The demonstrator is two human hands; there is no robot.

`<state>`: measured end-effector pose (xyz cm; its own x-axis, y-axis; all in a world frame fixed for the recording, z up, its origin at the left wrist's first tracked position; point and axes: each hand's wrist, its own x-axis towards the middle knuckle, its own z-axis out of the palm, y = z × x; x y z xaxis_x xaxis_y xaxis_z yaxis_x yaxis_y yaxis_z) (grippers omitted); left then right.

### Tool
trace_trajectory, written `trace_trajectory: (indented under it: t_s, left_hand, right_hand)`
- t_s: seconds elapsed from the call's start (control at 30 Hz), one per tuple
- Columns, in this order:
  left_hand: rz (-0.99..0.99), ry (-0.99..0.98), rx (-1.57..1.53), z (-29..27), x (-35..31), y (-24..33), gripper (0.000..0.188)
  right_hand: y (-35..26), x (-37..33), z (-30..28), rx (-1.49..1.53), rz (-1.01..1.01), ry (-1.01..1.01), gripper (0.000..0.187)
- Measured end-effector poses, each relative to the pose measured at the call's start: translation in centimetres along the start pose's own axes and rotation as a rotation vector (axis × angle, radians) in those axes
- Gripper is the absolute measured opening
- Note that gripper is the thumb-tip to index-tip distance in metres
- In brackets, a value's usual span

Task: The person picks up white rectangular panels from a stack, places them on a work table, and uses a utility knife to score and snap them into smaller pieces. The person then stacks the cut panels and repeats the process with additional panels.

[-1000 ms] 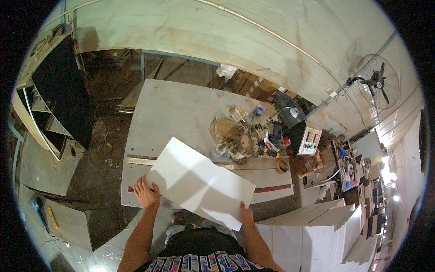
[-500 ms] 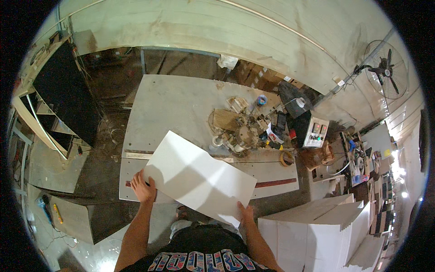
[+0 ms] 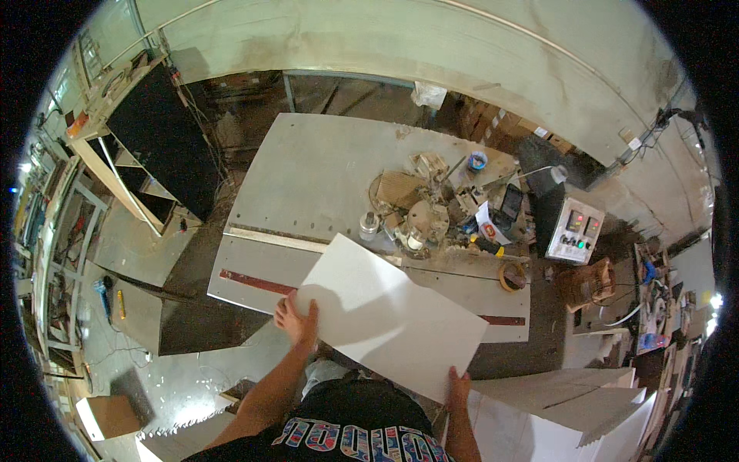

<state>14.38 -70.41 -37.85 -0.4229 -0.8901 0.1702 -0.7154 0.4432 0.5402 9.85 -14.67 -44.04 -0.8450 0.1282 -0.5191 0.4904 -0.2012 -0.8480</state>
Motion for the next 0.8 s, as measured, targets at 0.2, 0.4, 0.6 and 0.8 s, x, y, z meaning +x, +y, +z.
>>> trace_trajectory:
  t_s: [0.2,0.4,0.6,0.8]
  left_hand:
    - [-0.065,-0.040,-0.051,1.5,-8.3,9.3,0.074]
    - [-0.034,-0.048,-0.093,2.7,-12.1,14.1,0.073]
    - [-0.053,0.004,-0.106,3.4,-12.5,14.9,0.073]
    - [-0.058,0.053,-0.090,4.2,-12.6,14.8,0.074]
  right_hand:
    - [-7.0,1.3,-7.3,-0.391,-0.219,0.063,0.069]
    - [-12.5,1.4,-8.6,-0.341,-0.360,-0.040,0.089]
    - [-13.0,3.1,-8.8,-0.334,-0.317,-0.061,0.086]
    - [-13.5,2.7,-8.8,-0.428,-0.301,-0.029,0.087]
